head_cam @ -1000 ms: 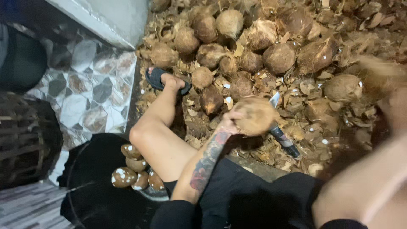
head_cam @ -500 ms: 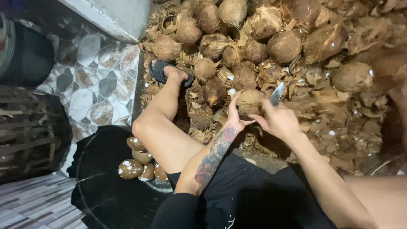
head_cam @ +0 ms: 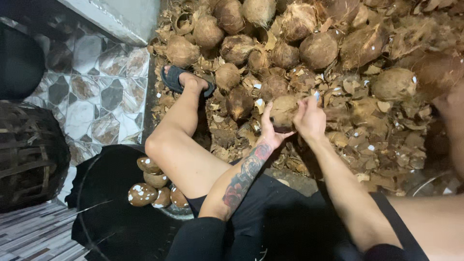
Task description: The person sits on the floor and uses a large knife to peel the husk off coconuts. They rotate the coconut in their left hand while striking the husk with the knife in their right hand, then pour the coconut water into a white bowl.
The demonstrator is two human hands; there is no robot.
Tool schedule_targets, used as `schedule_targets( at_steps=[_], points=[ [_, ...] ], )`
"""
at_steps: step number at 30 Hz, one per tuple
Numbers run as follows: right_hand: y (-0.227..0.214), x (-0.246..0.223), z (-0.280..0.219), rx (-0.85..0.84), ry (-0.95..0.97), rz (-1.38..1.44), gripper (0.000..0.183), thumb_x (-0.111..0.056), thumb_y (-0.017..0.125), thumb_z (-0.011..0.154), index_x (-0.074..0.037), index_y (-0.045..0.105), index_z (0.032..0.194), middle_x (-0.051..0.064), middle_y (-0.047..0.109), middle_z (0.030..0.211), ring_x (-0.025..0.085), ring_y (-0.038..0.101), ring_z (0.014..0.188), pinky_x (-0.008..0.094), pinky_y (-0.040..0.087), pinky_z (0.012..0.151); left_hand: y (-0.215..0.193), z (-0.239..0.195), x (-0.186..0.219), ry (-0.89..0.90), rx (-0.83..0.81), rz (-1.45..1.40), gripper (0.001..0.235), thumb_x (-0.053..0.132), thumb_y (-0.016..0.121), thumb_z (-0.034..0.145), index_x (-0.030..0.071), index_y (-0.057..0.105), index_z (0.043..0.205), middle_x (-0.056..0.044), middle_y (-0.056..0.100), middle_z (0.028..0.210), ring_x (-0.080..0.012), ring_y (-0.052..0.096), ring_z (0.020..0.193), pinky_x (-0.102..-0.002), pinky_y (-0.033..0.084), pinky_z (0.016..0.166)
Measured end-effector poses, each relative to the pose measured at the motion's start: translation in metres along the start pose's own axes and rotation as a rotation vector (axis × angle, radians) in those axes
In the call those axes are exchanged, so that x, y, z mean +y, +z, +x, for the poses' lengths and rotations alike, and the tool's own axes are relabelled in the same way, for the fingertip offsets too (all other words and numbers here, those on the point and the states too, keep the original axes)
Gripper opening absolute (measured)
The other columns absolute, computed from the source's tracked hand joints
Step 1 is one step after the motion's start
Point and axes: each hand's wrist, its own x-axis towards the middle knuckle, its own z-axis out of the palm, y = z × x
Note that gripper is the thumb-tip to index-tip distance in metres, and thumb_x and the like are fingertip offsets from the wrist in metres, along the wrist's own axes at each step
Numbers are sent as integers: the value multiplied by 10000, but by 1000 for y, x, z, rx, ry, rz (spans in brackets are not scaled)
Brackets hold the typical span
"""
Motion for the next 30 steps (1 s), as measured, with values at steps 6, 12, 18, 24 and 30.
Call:
schedule_targets(
  at_steps=[6, 12, 18, 24, 30],
  points=[
    [-12, -1, -5, -86, 93, 292, 482, -324, 784, 940, -146, 501, 1287, 132, 711, 666, 431, 746, 705, 582, 581, 670, 9, -19, 11, 55, -19, -29, 1239, 675, 913, 699, 152, 296, 1637, -272, 326, 1646, -518, 409, 1469, -792, 320, 1140],
    [-22, 39, 6, 172, -218, 11, 353, -360, 662, 1064, -202, 537, 775, 55, 563, 578, 291, 690, 618, 376, 560, 616, -6, -6, -2, 30, -147, -48, 1002, 628, 849, 811, 124, 443, 1576, -202, 534, 1557, -442, 564, 1365, -725, 435, 1089],
    [-99, 186, 61, 454, 329, 73, 201, 184, 564, 998, -15, 579, 1015, 93, 639, 934, 192, 582, 791, 297, 530, 688, -18, -37, 22, 210, -195, -33, 694, 571, 661, 754, 165, 602, 1313, -159, 548, 1432, -365, 551, 1285, -566, 570, 997],
    [-155, 246, 120, 470, -91, 117, 333, -113, 692, 1341, 38, 587, 1063, 182, 632, 951, 297, 599, 817, 429, 449, 728, -41, -20, 40, 124, -287, 111, 826, 643, 634, 759, 121, 560, 1395, -209, 542, 1445, -400, 557, 1290, -571, 574, 983],
    [-133, 254, 200, 138, -394, 76, 315, 82, 632, 1237, -2, 602, 935, 97, 606, 736, 146, 525, 538, 240, 360, 400, -70, 33, 40, 52, -224, 101, 818, 642, 636, 788, 112, 606, 1411, -218, 597, 1437, -438, 594, 1287, -599, 539, 1029]
  ],
)
